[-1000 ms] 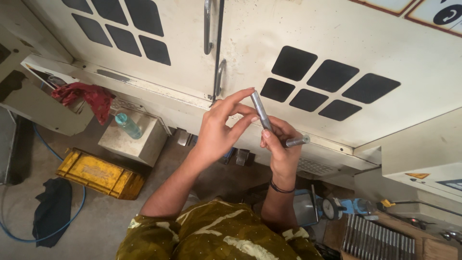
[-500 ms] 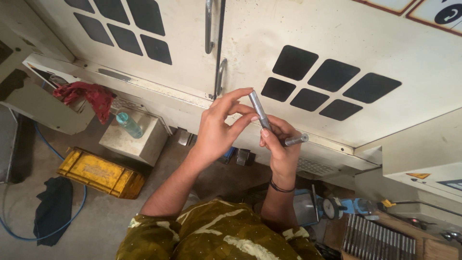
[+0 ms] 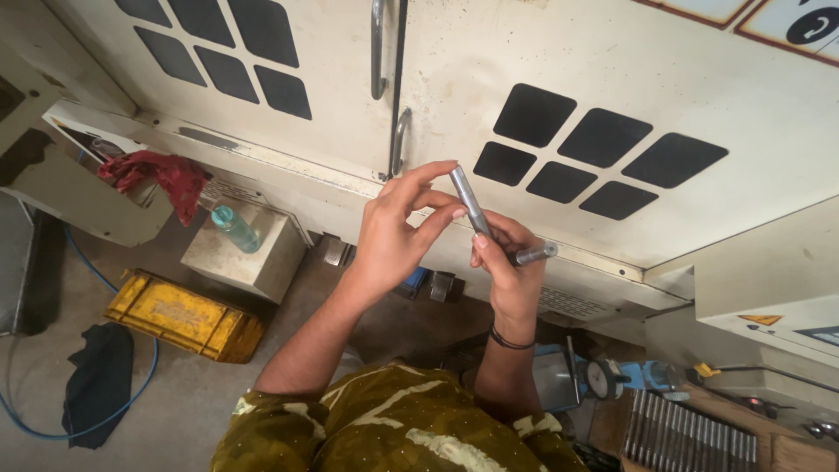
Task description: The person inspects several cylindrical metal rods by hand, rotating them and comparing them. They open a machine door, place one rod inside near the chuck, then close the door and continue inspecting another rod.
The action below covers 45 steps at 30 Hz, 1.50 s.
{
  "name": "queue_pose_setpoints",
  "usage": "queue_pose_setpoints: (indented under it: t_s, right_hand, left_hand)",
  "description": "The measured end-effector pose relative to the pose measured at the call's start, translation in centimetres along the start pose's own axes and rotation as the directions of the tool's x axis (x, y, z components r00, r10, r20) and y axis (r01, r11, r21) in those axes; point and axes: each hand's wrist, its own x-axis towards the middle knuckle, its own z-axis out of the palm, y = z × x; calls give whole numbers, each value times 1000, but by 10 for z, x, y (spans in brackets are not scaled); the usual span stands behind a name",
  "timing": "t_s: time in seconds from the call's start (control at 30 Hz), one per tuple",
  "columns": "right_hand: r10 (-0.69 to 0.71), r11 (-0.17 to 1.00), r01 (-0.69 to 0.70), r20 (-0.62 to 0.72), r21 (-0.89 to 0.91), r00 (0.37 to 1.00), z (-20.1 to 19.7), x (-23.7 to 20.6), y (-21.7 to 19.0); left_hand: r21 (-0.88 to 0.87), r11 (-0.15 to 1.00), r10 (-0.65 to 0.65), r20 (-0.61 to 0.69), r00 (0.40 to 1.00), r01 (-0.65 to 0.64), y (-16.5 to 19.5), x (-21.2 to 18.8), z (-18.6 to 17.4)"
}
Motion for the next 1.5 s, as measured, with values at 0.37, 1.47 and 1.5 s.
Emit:
queue_pose_setpoints:
  t_s: [0.37,1.47,1.5]
  right_hand:
    - [2,1000,-2,7,3,1000,-3,1,3]
    - [37,999,-37,-8,-20,999,-2,3,2]
    - [31,999,-31,-5,-25,999,-2,3,2]
  left_hand:
    - [35,999,19,1,1000,-19,-3,1,2]
    - [86,996,36,-7,999,-36,-9,1,1]
    - [88,995,44,-7,999,-43,-9,1,1]
